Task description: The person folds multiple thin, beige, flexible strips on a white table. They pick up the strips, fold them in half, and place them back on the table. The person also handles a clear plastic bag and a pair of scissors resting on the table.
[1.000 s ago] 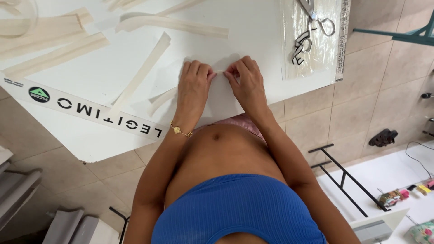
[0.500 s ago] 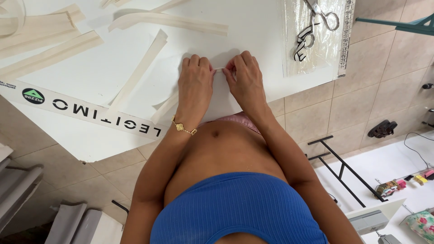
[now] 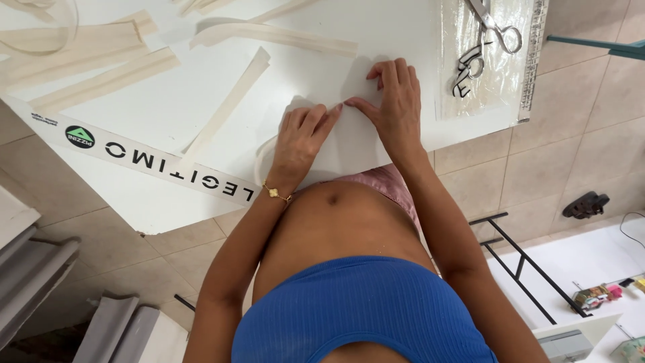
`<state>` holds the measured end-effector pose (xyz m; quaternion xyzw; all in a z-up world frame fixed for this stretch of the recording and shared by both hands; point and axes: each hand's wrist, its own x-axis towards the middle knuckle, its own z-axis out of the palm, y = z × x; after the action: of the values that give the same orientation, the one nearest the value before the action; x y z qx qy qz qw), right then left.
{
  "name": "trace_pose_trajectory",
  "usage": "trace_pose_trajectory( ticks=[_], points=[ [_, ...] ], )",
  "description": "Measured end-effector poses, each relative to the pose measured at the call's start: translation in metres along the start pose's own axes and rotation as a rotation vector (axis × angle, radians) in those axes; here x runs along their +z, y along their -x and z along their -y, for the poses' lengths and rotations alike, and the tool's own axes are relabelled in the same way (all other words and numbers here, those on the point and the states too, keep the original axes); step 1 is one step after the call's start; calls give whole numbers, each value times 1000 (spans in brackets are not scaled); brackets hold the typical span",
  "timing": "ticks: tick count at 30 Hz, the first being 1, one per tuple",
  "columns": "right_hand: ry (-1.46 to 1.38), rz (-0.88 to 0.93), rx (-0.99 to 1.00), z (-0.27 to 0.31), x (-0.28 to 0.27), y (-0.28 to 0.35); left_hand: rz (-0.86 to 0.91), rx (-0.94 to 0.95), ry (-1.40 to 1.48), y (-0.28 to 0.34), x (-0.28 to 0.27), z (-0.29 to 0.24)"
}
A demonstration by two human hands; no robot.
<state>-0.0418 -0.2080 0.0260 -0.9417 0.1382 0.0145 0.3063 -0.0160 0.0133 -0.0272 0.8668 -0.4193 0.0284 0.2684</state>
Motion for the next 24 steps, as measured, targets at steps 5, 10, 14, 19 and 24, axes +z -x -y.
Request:
trace_pose_trajectory(
  ticks=[5, 10, 14, 19, 24],
  points=[
    [-44, -57, 35, -8, 12, 16, -61, 34, -159, 0, 3, -9],
    [-63, -121, 98, -7, 36, 36, -53, 26, -269, -1, -2, -21],
    [-13, -193, 62, 0, 51, 35, -23, 27, -326, -5, -13, -27],
    [-22, -216, 67, 0, 56, 35, 13, 14, -360, -6, -12, -30],
    [3, -225, 90, -3, 60, 38, 67, 7, -370, -9, -20, -34]
  ],
)
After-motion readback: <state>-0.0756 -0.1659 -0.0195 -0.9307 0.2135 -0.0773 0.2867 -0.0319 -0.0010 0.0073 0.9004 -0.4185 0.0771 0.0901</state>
